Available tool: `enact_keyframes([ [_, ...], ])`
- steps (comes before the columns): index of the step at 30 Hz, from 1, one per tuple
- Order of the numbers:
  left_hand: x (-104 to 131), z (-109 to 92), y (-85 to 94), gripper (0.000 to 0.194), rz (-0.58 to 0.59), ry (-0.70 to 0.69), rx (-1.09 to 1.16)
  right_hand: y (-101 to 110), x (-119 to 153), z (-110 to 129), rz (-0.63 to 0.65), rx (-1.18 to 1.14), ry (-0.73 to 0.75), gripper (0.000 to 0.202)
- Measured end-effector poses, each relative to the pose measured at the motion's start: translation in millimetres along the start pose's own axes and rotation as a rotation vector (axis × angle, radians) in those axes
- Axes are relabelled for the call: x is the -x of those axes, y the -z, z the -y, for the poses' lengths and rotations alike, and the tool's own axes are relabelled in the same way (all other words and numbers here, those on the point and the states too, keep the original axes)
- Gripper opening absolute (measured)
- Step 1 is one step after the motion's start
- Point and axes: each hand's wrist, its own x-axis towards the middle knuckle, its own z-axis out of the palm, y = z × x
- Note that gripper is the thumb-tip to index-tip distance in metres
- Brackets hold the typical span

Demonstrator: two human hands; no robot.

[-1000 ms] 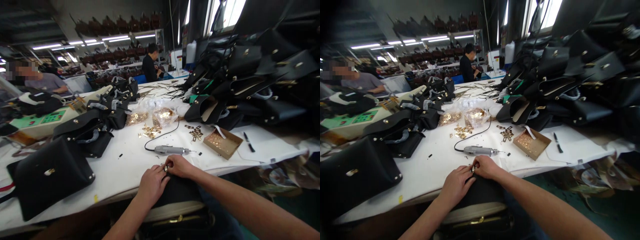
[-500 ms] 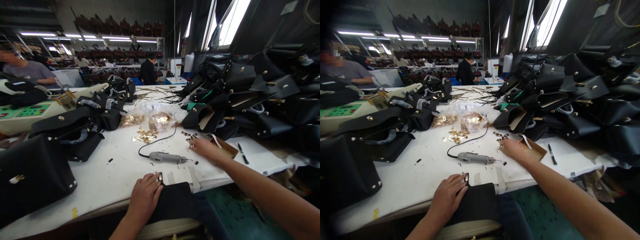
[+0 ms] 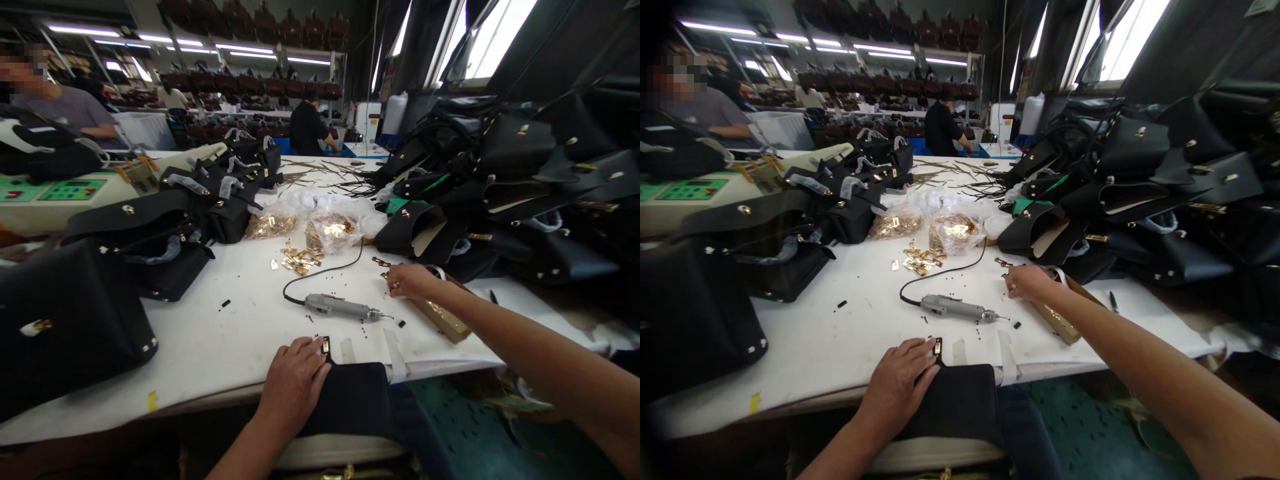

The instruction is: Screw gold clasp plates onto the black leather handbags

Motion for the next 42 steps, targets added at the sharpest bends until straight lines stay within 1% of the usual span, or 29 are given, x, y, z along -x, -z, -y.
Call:
enact_keyframes([
  [5, 1, -2, 0.4, 0.014, -0.007, 0.009, 0.015, 7, 4, -2, -0.034, -0.070, -0.019, 0.006],
  [6, 2, -2, 0.2, 0.013, -0.002, 0.013, 0.019, 9, 7, 0, -0.047, -0.079, -0.030, 0.007],
  [8, 3, -2, -0.1, 0.013, 0.020, 0.023, 0.025, 11, 13, 10, -0.101, -0.161, -0.063, 0.016],
  [9, 3, -2, -0.1, 0.013, 0.036, 0.029, 0.028, 11, 17, 21, -0.135, -0.265, -0.081, 0.020],
  [11, 3, -2, 0.7, 0.013, 0.067, 0.037, 0.032, 6, 27, 51, -0.181, -0.588, -0.102, 0.027],
  [13, 3, -3, 2.1, 0.014, 0.091, 0.044, 0.030, -6, 37, 91, -0.161, -0.921, -0.090, 0.037],
  [14, 3, -3, 3.0, 0.015, 0.100, 0.045, 0.026, -14, 41, 112, -0.134, -1.023, -0.076, 0.038],
  [16, 3, -4, 4.8, 0.016, 0.117, 0.040, 0.021, -32, 45, 148, -0.066, -1.145, -0.069, 0.033],
  [17, 3, -5, 5.5, 0.016, 0.124, 0.038, 0.021, -40, 45, 161, -0.044, -1.176, -0.078, 0.030],
  [19, 3, -6, 6.4, 0.016, 0.130, 0.038, 0.027, -54, 42, 178, -0.032, -1.190, -0.110, 0.026],
  [22, 3, -5, 6.0, 0.014, 0.127, 0.049, 0.044, -63, 36, 184, -0.048, -1.115, -0.152, 0.021],
  [25, 1, -3, 4.2, 0.011, 0.121, 0.058, 0.057, -62, 34, 183, -0.019, -1.034, -0.159, 0.018],
  [28, 1, 0, 1.8, 0.011, 0.107, 0.049, 0.079, -60, 33, 184, -0.007, -1.021, -0.148, 0.017],
  [31, 1, 3, -0.8, 0.011, 0.068, 0.031, 0.111, -60, 32, 185, 0.007, -1.030, -0.132, 0.016],
  [35, 2, 3, -2.8, 0.011, 0.027, 0.056, 0.143, -59, 30, 184, 0.026, -0.961, -0.088, 0.014],
  [38, 3, 3, -3.3, 0.011, 0.024, 0.086, 0.154, -58, 29, 184, 0.013, -0.896, -0.052, 0.011],
  [42, 3, 4, -3.7, 0.015, 0.023, 0.077, 0.148, -58, 30, 187, -0.025, -0.821, -0.062, 0.009],
])
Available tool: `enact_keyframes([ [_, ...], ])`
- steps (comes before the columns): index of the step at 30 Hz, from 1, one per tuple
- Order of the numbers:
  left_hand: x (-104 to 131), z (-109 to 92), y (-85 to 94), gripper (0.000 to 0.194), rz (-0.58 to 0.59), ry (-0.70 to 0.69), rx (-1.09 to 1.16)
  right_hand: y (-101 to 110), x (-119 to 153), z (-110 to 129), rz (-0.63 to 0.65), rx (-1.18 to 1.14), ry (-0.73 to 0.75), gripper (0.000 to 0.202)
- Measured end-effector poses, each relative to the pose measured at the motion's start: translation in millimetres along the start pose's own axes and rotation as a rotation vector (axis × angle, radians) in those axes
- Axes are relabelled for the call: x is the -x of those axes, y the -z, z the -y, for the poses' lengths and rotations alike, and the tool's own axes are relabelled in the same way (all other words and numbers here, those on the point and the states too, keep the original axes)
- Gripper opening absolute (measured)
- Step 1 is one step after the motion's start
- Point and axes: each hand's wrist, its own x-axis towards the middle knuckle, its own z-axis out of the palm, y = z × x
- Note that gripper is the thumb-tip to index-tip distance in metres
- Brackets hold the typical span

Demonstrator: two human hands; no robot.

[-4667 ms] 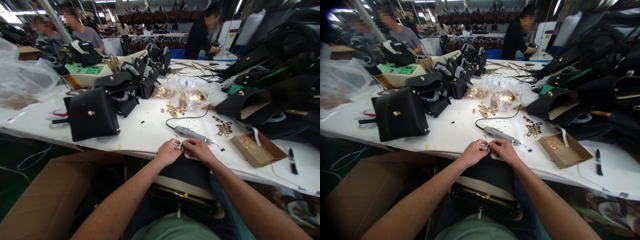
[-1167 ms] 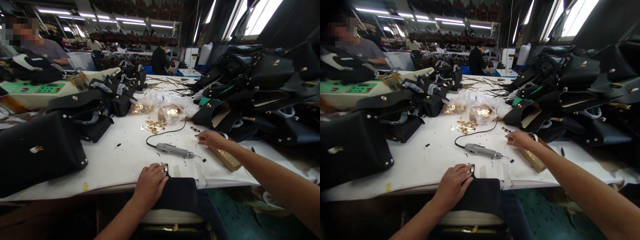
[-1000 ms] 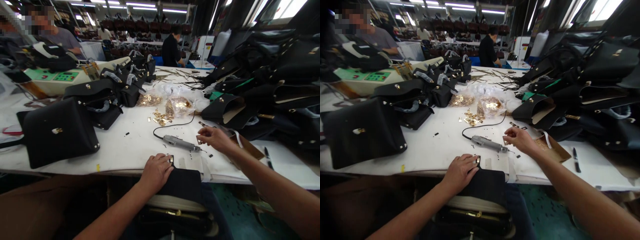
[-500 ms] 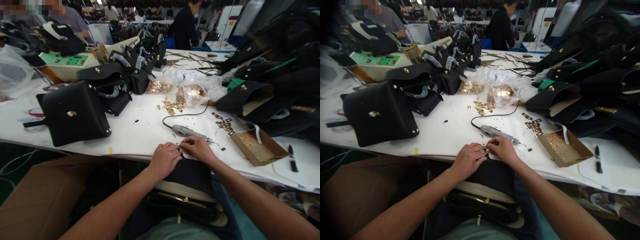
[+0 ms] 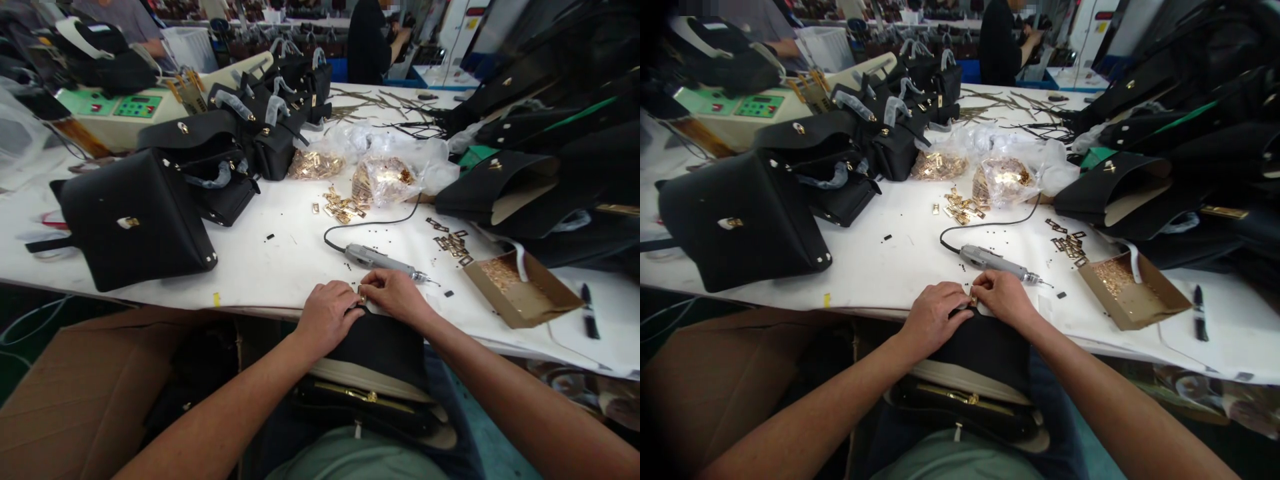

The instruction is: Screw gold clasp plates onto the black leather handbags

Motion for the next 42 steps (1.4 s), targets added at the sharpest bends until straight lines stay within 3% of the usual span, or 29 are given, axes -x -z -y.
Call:
enact_keyframes([
  [10, -1, -9, 6.5, 0.016, 0.090, -0.029, -0.116, -1, -2, -1, -0.007, 0.125, 0.092, 0.011],
  [25, -3, -5, 4.6, 0.020, 0.036, -0.007, 0.002, 13, 6, -23, 0.144, -0.012, 0.177, 0.023],
  [32, -3, 1, 2.1, 0.022, 0.011, -0.020, 0.014, 11, 7, -28, 0.118, -0.018, 0.216, 0.024],
  [42, -6, -5, 5.5, 0.019, 0.085, 0.015, -0.009, 11, 10, -26, 0.106, 0.035, 0.211, 0.022],
])
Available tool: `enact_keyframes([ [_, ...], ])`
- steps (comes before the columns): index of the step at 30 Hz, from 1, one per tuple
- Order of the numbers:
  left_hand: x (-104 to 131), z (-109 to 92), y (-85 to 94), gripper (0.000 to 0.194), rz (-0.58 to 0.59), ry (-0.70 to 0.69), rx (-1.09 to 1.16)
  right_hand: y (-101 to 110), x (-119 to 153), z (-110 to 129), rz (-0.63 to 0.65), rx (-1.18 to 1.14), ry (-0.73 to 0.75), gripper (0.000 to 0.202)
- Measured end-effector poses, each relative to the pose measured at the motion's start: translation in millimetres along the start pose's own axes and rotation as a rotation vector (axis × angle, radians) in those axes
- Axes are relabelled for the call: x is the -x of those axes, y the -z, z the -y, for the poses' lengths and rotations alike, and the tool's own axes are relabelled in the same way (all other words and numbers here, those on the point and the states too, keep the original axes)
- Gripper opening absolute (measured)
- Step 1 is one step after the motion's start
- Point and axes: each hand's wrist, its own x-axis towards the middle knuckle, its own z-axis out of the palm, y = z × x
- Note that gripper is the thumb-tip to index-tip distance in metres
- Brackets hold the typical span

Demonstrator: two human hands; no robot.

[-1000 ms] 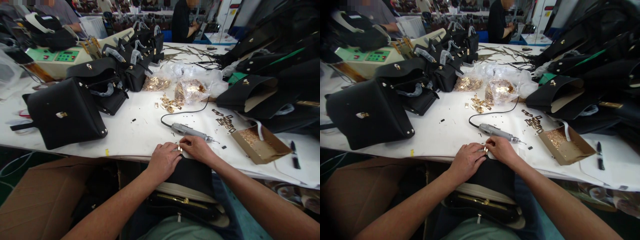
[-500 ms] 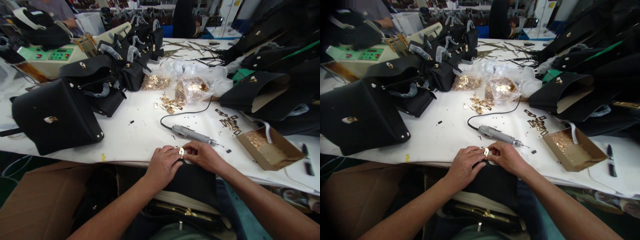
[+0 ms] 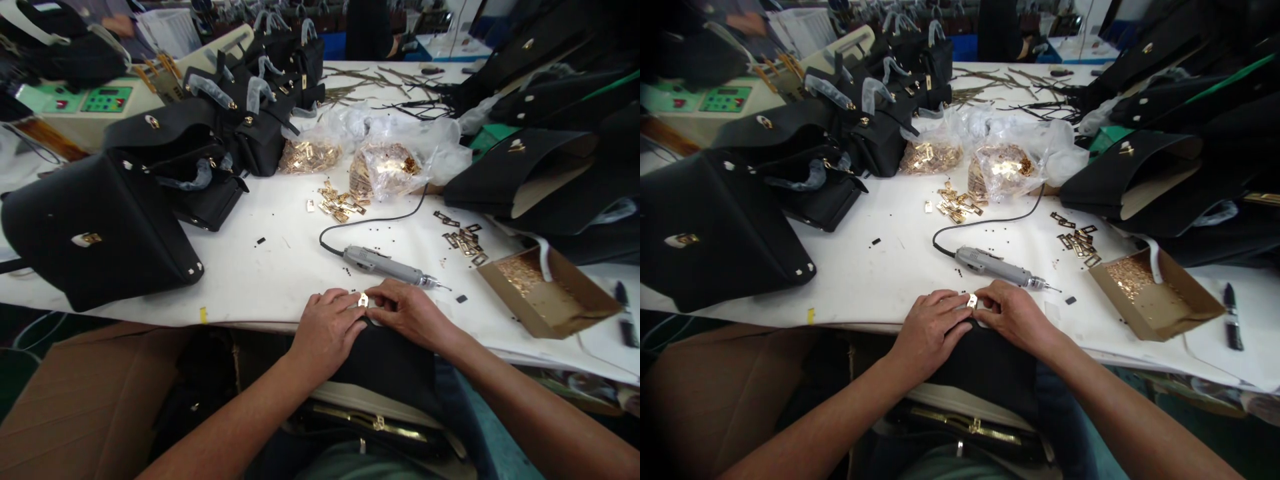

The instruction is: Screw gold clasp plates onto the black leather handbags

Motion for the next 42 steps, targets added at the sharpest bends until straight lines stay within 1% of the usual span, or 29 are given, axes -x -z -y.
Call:
enact_keyframes([
  [3, 1, 0, -0.4, 0.019, 0.003, 0.001, -0.003, 0, 1, 3, -0.001, 0.032, 0.015, 0.021],
  [6, 2, 0, -1.6, 0.020, -0.003, 0.006, -0.009, -2, 4, 4, -0.062, 0.045, 0.016, 0.021],
  [9, 3, 1, -2.7, 0.020, -0.008, 0.006, -0.011, -5, 8, 5, -0.111, 0.082, 0.025, 0.014],
  [11, 3, 1, -3.0, 0.021, -0.012, 0.004, -0.011, -5, 9, 6, -0.098, 0.072, 0.062, 0.009],
  [14, 3, 0, -2.9, 0.021, -0.018, 0.000, -0.018, -5, 10, 5, -0.074, 0.032, 0.110, 0.014],
  [20, 2, -1, -3.1, 0.019, -0.019, -0.010, -0.041, -7, 10, 1, -0.080, -0.001, 0.114, 0.016],
  [31, 3, -2, -5.2, 0.023, 0.000, -0.030, -0.128, -10, 11, -5, -0.089, 0.011, 0.132, 0.017],
  [35, 3, -6, -2.9, 0.029, 0.022, -0.038, -0.209, -11, 11, -2, -0.086, 0.045, 0.150, 0.019],
  [40, 3, -9, -0.4, 0.025, 0.024, -0.043, -0.234, -7, 14, 6, -0.058, 0.074, 0.162, 0.018],
  [42, 3, -10, -0.2, 0.025, 0.010, -0.046, -0.238, -1, 15, 10, -0.106, 0.103, 0.179, 0.017],
])
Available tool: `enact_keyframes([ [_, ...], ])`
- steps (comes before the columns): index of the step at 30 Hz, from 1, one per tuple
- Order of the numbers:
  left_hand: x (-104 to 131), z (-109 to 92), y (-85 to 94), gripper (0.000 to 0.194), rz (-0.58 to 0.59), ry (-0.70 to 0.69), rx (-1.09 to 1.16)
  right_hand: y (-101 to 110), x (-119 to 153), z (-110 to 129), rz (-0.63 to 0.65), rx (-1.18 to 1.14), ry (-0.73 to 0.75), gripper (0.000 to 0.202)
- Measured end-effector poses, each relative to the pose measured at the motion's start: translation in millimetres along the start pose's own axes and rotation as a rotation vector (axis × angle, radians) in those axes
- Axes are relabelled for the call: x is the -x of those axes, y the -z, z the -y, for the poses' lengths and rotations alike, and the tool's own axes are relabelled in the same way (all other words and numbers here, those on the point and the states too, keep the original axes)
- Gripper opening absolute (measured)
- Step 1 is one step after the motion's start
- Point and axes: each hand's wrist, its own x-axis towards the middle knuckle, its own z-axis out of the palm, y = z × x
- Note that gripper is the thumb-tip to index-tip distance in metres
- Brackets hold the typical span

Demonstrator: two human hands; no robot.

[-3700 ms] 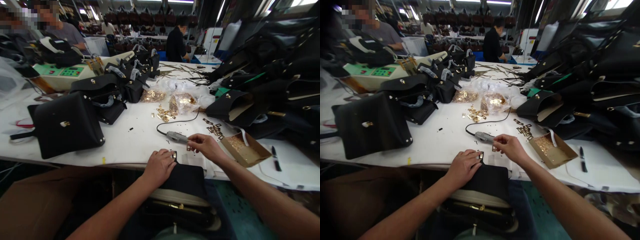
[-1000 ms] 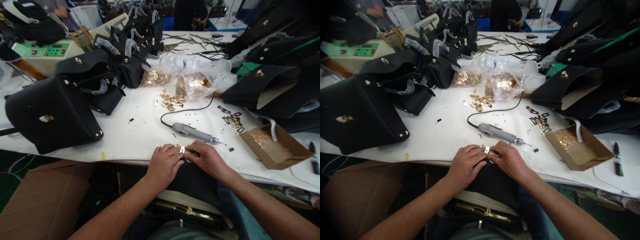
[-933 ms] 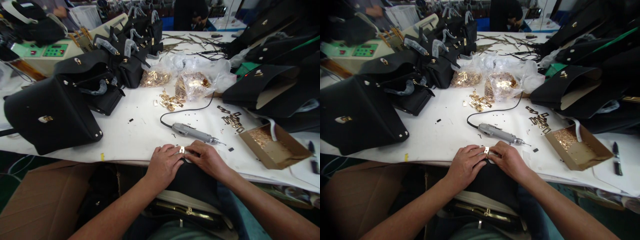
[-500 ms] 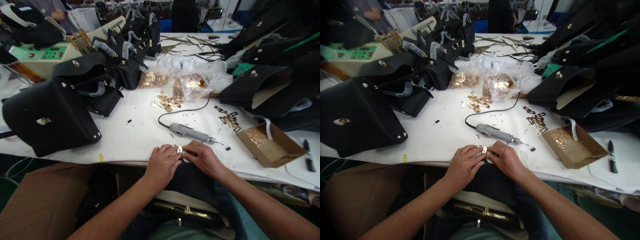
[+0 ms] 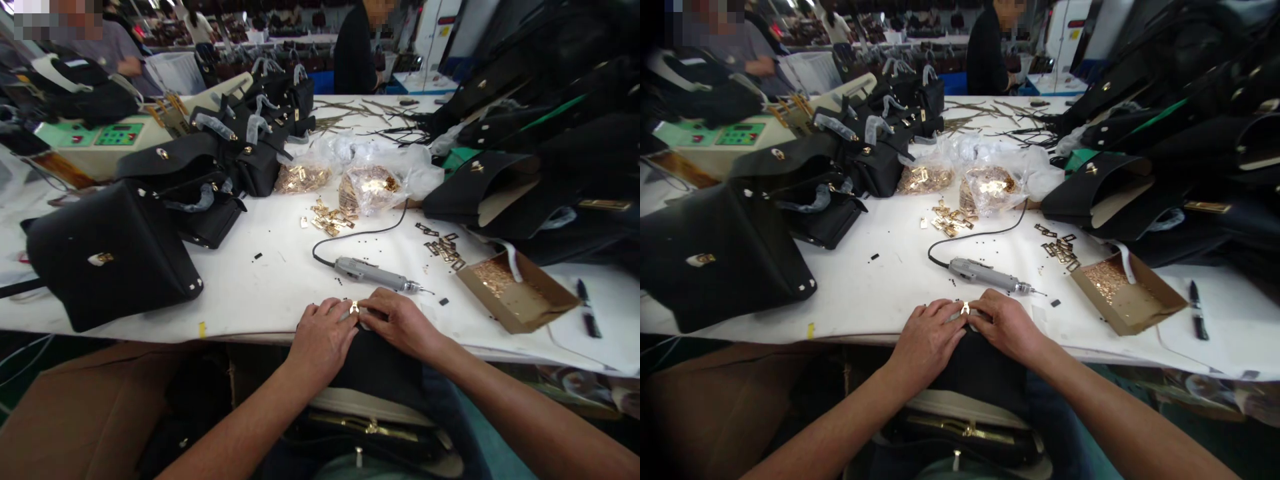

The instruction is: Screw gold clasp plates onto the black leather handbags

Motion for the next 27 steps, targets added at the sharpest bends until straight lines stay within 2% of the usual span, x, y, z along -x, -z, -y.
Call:
enact_keyframes([
  [4, -1, 0, -0.4, 0.028, -0.030, -0.015, -0.026, 20, -8, 1, -0.199, 0.349, -0.043, 0.023],
  [7, -1, 1, -1.0, 0.029, -0.068, -0.035, -0.046, 31, -22, -5, -0.131, 0.619, -0.146, 0.034],
  [10, -2, 0, -0.3, 0.030, -0.071, -0.044, -0.077, 36, -36, -12, -0.036, 0.659, -0.208, 0.034],
  [12, -2, -1, 0.3, 0.031, -0.060, -0.042, -0.095, 43, -40, -13, -0.027, 0.585, -0.193, 0.027],
  [14, -1, -3, 0.3, 0.032, -0.055, -0.035, -0.097, 56, -36, -12, -0.080, 0.436, -0.189, 0.023],
  [18, 1, -4, -3.1, 0.032, -0.082, -0.023, -0.073, 99, -16, -14, -0.263, -0.106, -0.229, 0.031],
  [20, 2, -4, -5.4, 0.031, -0.098, -0.023, -0.063, 117, -8, -21, -0.404, -0.431, -0.203, 0.031],
  [22, 2, -4, -7.2, 0.031, -0.094, -0.019, -0.060, 127, -7, -31, -0.597, -0.661, -0.173, 0.028],
  [24, 2, -3, -8.6, 0.031, -0.082, -0.013, -0.066, 127, -12, -42, -0.786, -0.746, -0.186, 0.027],
  [27, 2, -3, -10.0, 0.031, -0.076, -0.010, -0.075, 116, -24, -56, -1.026, -0.735, -0.238, 0.035],
])
